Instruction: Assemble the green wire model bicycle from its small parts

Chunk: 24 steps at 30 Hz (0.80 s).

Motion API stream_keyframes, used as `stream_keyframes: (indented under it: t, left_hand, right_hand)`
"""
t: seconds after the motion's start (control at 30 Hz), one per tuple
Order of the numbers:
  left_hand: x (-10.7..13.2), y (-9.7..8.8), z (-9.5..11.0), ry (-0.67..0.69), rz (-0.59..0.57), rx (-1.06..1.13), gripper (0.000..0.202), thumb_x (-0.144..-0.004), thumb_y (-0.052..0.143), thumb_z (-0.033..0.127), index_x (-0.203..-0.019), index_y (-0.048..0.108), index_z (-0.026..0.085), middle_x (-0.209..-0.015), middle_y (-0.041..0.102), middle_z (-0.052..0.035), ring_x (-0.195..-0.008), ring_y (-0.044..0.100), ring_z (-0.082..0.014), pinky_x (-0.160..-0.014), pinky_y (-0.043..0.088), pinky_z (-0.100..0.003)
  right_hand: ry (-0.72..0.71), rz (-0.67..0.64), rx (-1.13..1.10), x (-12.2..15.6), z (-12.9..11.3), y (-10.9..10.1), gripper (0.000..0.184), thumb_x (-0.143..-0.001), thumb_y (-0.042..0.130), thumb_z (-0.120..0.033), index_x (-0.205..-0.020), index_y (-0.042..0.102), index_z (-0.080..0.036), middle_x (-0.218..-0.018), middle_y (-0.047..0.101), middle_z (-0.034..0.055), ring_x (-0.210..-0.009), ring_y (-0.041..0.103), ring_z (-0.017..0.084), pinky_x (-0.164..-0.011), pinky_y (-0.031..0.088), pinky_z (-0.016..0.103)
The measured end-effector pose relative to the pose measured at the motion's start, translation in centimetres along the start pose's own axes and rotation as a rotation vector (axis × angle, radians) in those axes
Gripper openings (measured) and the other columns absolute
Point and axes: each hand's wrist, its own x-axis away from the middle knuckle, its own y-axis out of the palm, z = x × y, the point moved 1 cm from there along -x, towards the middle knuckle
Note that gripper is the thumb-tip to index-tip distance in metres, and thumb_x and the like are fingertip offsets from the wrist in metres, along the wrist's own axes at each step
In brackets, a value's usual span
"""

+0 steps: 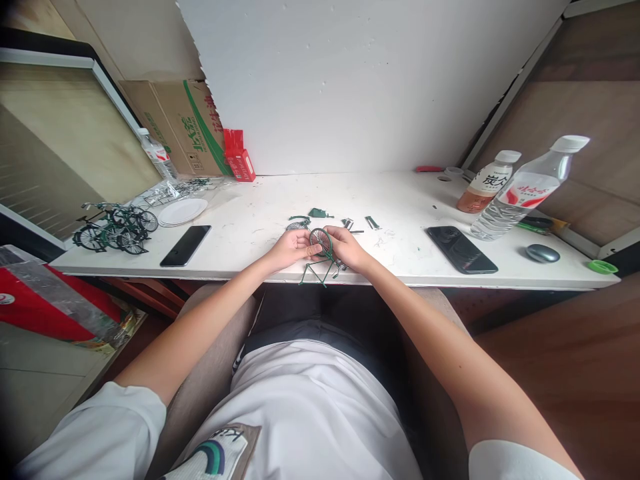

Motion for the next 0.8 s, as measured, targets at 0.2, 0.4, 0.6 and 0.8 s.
stream_keyframes:
  t: [0.2,0.4,0.6,0.8]
  left_hand:
    - [0.05,0.08,0.03,0.004,-0.001,-0.022,0.068,-0.07,0.103,0.063,-0.099,0.068,0.013,-0.093,0.078,-0.0074,-0.086,0.079,-0.0199,-0.086,0.068,-0.039]
    - [0.0,-0.02,-0.17,0.002,-0.009,-0.023,0.067,-0.071,0.102,0.063,-0.1,0.068,0.013,-0.095,0.078,-0.0084,-0.088,0.079,-0.0211,-0.088,0.068,-0.041]
    - [-0.07,-0.08,-0.43,0.017,-0.015,-0.032,0.067,-0.072,0.102,0.063,-0.098,0.066,0.014,-0.092,0.075,-0.0063,-0.088,0.079,-0.0211,-0.088,0.069,-0.042]
    - [-0.09,-0.15,-0.55,0.022,-0.015,-0.05,0.067,-0.073,0.101,0.065,-0.099,0.065,0.014,-0.093,0.075,-0.0059,-0.089,0.079,-0.0216,-0.089,0.069,-0.044]
  right_hand:
    - [-0.004,-0.005,-0.02,-0.04,0.03,0.06,0.057,-0.09,0.077,-0.076,-0.081,0.057,-0.024,-0.069,0.049,-0.0021,-0.063,0.042,0.015,-0.056,0.034,0.03]
    - [-0.008,-0.011,-0.019,-0.08,0.26,0.01,0.055,-0.092,0.077,-0.073,-0.08,0.057,-0.023,-0.069,0.05,-0.0022,-0.062,0.043,0.014,-0.057,0.034,0.03]
    - [-0.012,-0.01,-0.023,-0.23,0.71,-0.04,0.055,-0.093,0.077,-0.072,-0.08,0.056,-0.023,-0.069,0.05,-0.0023,-0.061,0.044,0.014,-0.057,0.035,0.03]
    - [-0.024,0.001,-0.008,-0.29,0.78,0.0,0.058,-0.092,0.077,-0.076,-0.079,0.055,-0.023,-0.069,0.051,-0.0025,-0.062,0.044,0.014,-0.057,0.035,0.03]
